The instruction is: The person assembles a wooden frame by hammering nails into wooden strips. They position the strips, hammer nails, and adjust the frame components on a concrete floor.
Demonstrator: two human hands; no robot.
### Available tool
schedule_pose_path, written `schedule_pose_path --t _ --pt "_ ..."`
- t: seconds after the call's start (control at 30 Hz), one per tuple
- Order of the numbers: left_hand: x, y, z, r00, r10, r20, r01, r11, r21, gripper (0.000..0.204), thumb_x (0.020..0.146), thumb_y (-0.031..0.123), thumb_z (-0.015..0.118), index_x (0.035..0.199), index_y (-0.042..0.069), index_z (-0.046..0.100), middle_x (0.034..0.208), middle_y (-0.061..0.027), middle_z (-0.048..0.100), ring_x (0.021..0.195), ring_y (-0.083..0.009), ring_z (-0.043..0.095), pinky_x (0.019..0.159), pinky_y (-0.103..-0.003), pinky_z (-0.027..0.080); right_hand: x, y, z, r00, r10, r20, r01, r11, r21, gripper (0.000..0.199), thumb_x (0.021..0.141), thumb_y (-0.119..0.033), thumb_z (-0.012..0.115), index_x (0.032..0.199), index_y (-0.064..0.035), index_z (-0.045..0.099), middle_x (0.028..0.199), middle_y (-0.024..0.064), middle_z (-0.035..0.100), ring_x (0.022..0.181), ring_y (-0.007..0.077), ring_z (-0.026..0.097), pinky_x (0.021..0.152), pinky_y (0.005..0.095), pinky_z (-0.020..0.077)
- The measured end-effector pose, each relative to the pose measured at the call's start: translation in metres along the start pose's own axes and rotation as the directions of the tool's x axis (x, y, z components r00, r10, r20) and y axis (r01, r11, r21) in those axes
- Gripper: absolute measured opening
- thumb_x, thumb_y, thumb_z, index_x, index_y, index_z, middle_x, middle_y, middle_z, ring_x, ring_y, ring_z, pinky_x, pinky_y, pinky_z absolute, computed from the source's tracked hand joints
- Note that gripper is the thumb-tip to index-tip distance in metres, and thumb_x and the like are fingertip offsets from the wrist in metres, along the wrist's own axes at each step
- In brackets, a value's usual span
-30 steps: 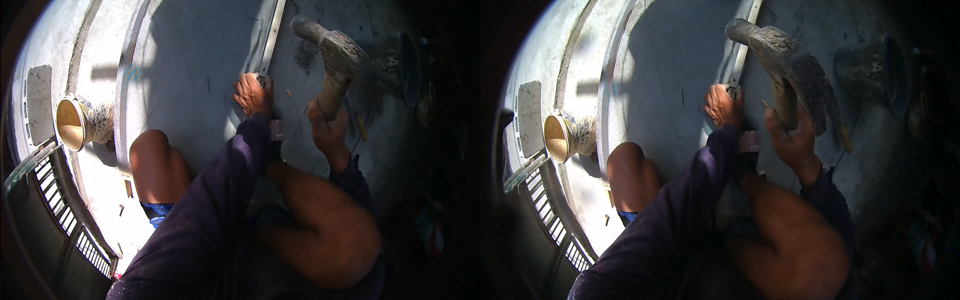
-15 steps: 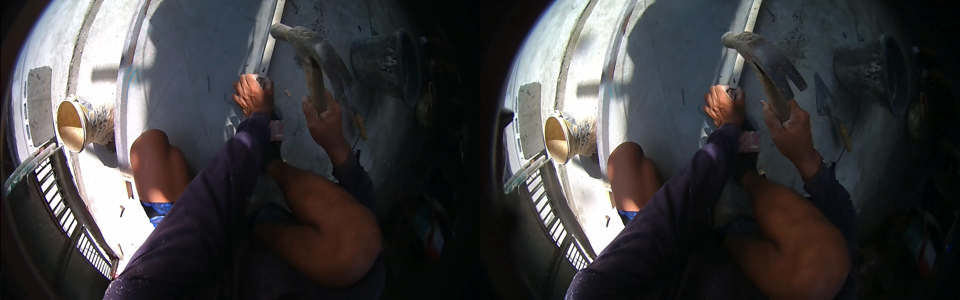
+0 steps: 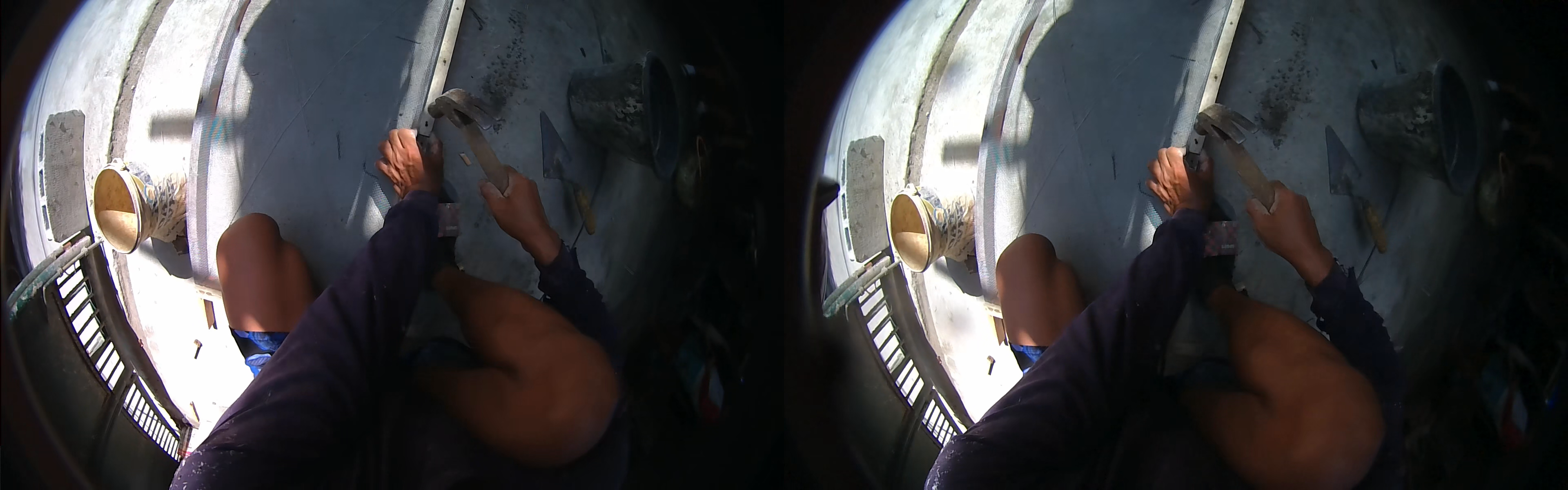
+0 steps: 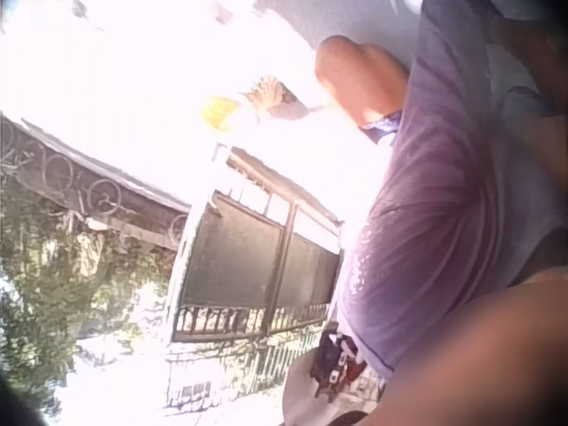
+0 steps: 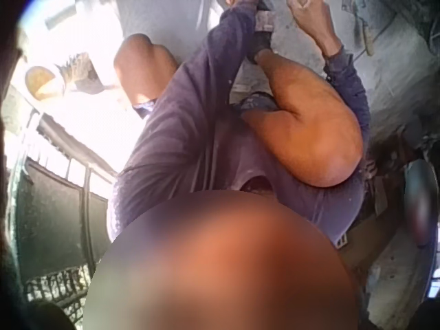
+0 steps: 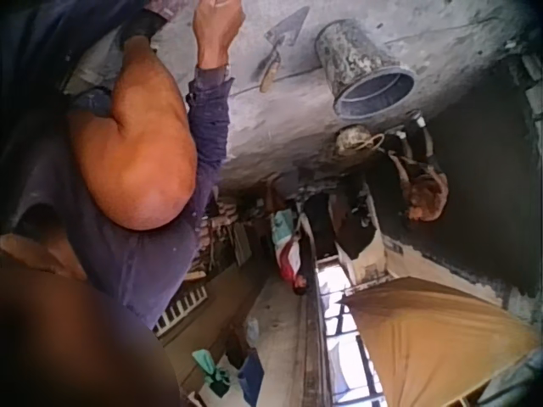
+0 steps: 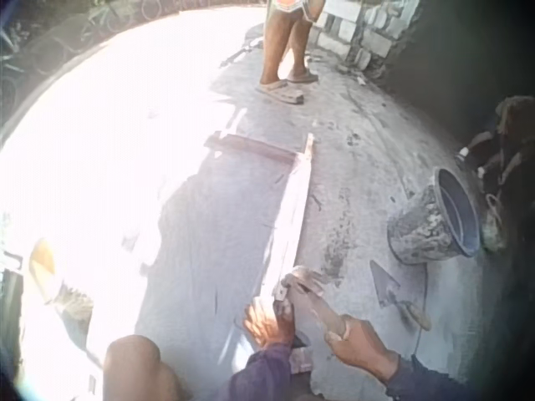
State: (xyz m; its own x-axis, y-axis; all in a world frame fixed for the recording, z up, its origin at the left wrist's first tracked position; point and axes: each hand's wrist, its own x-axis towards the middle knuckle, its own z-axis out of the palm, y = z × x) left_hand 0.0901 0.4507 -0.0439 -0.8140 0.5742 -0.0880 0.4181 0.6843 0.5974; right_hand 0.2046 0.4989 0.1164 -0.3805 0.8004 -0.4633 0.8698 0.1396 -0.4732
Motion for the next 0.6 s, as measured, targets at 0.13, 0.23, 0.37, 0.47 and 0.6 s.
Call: schedule_pose_path --t 0.13,0.23,0.37,0.47,0.6 --pt "0.002 0.003 -0.006 0.998 -0.034 0.061 0.032 0.999 0.035 0.044 0.079 0.043 0.077 0.102 0.012 0.056 0.109 -0.0057 0.057 0.117 -0.0285 0.054 0.100 -0.051 0.040 -0.019 0.013 0.001 0.976 -0.070 -0.207 0.160 0.873 0.461 0.033 0.088 -0.023 0.070 0.101 0.0072 0.066 0.082 0.0288 0.069 0.080 0.0441 0.072 0.068 0.0435 0.0545" --pt "0.003 0.007 -0.011 0.990 -0.070 0.124 0.065 0.997 0.044 0.041 0.082 0.042 0.075 0.104 0.012 0.056 0.110 -0.0055 0.057 0.117 -0.0273 0.053 0.100 -0.049 0.039 -0.013 0.018 0.012 0.959 -0.125 -0.256 0.236 0.852 0.467 0.032 0.089 -0.022 0.070 0.102 0.0068 0.064 0.079 0.0249 0.068 0.076 0.0356 0.071 0.066 0.0407 0.0539" --pt "0.004 0.009 -0.013 0.988 -0.090 0.122 0.084 0.995 0.056 0.038 0.083 0.039 0.074 0.104 0.012 0.058 0.109 -0.0046 0.057 0.117 -0.0265 0.053 0.100 -0.047 0.038 -0.002 0.020 0.022 0.988 -0.147 -0.041 0.141 0.982 -0.124 0.019 0.092 -0.015 0.068 0.095 0.0036 0.062 0.068 0.0098 0.062 0.061 0.0131 0.059 0.059 0.0348 0.0494" --pt "0.004 0.010 -0.013 0.987 -0.094 0.129 0.095 0.996 0.005 0.039 0.083 0.039 0.075 0.105 0.012 0.058 0.110 -0.0041 0.058 0.116 -0.0263 0.053 0.101 -0.046 0.038 -0.012 0.020 0.019 0.970 -0.172 -0.173 0.211 0.947 0.243 0.022 0.090 -0.015 0.068 0.096 0.0047 0.062 0.070 0.0152 0.063 0.062 0.0173 0.060 0.061 0.0370 0.0495" --pt "0.004 0.008 -0.014 0.988 -0.107 0.110 0.104 0.994 0.030 0.042 0.082 0.042 0.075 0.107 0.013 0.057 0.114 -0.0062 0.058 0.117 -0.0272 0.053 0.101 -0.046 0.038 -0.016 0.018 0.022 0.925 -0.192 -0.328 0.314 0.872 0.376 0.023 0.090 -0.017 0.069 0.094 0.0051 0.062 0.070 0.0178 0.063 0.065 0.0193 0.061 0.062 0.0383 0.0493"
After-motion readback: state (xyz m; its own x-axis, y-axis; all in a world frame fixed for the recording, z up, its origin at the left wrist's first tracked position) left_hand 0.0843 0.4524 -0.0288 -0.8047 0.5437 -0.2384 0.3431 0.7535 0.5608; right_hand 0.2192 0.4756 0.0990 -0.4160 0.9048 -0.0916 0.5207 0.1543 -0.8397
